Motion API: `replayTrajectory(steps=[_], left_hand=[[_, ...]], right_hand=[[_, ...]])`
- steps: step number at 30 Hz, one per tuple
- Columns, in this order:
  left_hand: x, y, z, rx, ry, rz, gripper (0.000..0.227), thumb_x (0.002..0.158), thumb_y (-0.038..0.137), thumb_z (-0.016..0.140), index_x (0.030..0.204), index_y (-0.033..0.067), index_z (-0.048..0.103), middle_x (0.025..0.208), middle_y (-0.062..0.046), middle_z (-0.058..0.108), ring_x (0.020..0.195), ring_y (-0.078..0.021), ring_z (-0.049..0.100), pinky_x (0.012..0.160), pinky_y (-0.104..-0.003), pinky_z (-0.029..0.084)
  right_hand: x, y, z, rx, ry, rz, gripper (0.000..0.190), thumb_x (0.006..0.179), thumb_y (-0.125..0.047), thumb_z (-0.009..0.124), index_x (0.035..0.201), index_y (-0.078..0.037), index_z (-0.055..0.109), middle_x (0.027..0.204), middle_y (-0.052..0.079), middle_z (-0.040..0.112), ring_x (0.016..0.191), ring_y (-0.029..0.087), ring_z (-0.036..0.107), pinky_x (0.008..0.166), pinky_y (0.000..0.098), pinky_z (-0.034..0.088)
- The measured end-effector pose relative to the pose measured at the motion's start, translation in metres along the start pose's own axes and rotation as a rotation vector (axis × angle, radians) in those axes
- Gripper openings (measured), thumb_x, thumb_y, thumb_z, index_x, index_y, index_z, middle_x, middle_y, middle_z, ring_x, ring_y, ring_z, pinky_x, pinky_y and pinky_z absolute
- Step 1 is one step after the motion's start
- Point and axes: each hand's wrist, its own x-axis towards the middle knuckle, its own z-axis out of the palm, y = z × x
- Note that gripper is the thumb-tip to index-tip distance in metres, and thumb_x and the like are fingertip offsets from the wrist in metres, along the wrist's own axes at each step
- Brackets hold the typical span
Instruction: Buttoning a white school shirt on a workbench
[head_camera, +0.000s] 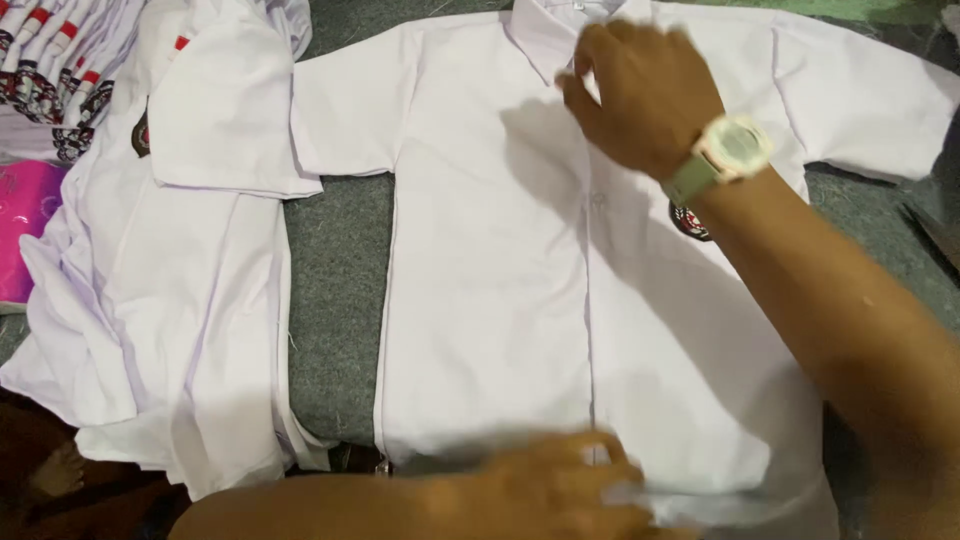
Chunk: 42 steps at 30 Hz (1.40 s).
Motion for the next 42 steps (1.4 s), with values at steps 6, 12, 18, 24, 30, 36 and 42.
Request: replayTrajectory(steps=[6, 12, 18, 24, 30, 36, 42], left_hand=[[0.044, -0.134, -0.074, 0.074, -0.398, -0.697, 0.016, 0.088, 0.006, 0.057, 0.084, 0.0065, 0.072, 0.077, -0.013, 0.07, 0.073, -0.0388, 0.071, 0.065, -0.047, 0.055], [0.069, -0.136, -0.081, -0.287, -0.428, -0.882, 0.023, 0.088, 0.014, 0.06, 0.1, 0.0088, 0.079, 0.086, -0.009, 0.077, 0.086, -0.0311, 0.076, 0.076, -0.041, 0.057], [0.052, -0.141, -0.067, -0.338, -0.253, -0.749, 0.009, 0.087, 0.016, 0.066, 0.091, 0.0133, 0.073, 0.087, -0.004, 0.071, 0.094, -0.0257, 0.063, 0.086, -0.04, 0.049], [0.058, -0.127, -0.064, -0.167, -0.302, -0.724, 0.013, 0.089, 0.024, 0.07, 0.095, 0.0132, 0.068, 0.09, -0.005, 0.067, 0.095, -0.0274, 0.061, 0.09, -0.042, 0.047], [0.055, -0.127, -0.055, -0.123, -0.275, -0.697, 0.011, 0.09, 0.023, 0.068, 0.097, 0.0142, 0.067, 0.088, -0.005, 0.066, 0.095, -0.0292, 0.063, 0.089, -0.045, 0.049], [0.054, -0.124, -0.05, -0.157, -0.212, -0.689, 0.012, 0.091, 0.025, 0.067, 0.094, 0.0139, 0.063, 0.086, -0.007, 0.065, 0.092, -0.0316, 0.063, 0.087, -0.046, 0.048], [0.054, -0.124, -0.049, -0.101, -0.215, -0.698, 0.011, 0.089, 0.025, 0.069, 0.092, 0.0152, 0.064, 0.087, -0.007, 0.065, 0.091, -0.0297, 0.064, 0.085, -0.044, 0.051]], right_hand=[[-0.094, -0.048, -0.036, 0.263, -0.684, 0.345, 0.035, 0.09, -0.042, 0.065, 0.075, -0.012, 0.075, 0.069, 0.013, 0.074, 0.076, 0.039, 0.075, 0.07, 0.0477, 0.055], [-0.116, -0.057, -0.038, 0.361, -0.7, 0.409, 0.041, 0.082, -0.047, 0.074, 0.073, -0.007, 0.071, 0.063, 0.016, 0.073, 0.074, 0.039, 0.075, 0.065, 0.0462, 0.055], [-0.124, -0.033, -0.027, 0.505, -0.767, 0.463, 0.026, 0.081, -0.031, 0.074, 0.078, -0.005, 0.074, 0.064, 0.011, 0.074, 0.068, 0.029, 0.074, 0.064, 0.0418, 0.058], [-0.12, -0.04, -0.061, 0.837, -0.786, 0.653, 0.022, 0.087, -0.013, 0.071, 0.091, 0.007, 0.079, 0.076, 0.022, 0.078, 0.068, 0.027, 0.073, 0.067, 0.039, 0.064], [-0.121, -0.039, -0.059, 0.9, -0.738, 0.637, 0.025, 0.09, -0.014, 0.068, 0.083, 0.007, 0.08, 0.071, 0.022, 0.076, 0.067, 0.027, 0.076, 0.066, 0.0378, 0.065], [-0.119, -0.048, -0.07, 0.871, -0.697, 0.609, 0.024, 0.085, -0.013, 0.077, 0.082, 0.011, 0.074, 0.068, 0.023, 0.073, 0.064, 0.027, 0.075, 0.063, 0.0372, 0.065], [-0.123, -0.037, -0.058, 0.924, -0.706, 0.624, 0.019, 0.088, -0.007, 0.069, 0.084, 0.011, 0.077, 0.071, 0.025, 0.075, 0.065, 0.029, 0.076, 0.064, 0.0395, 0.067]])
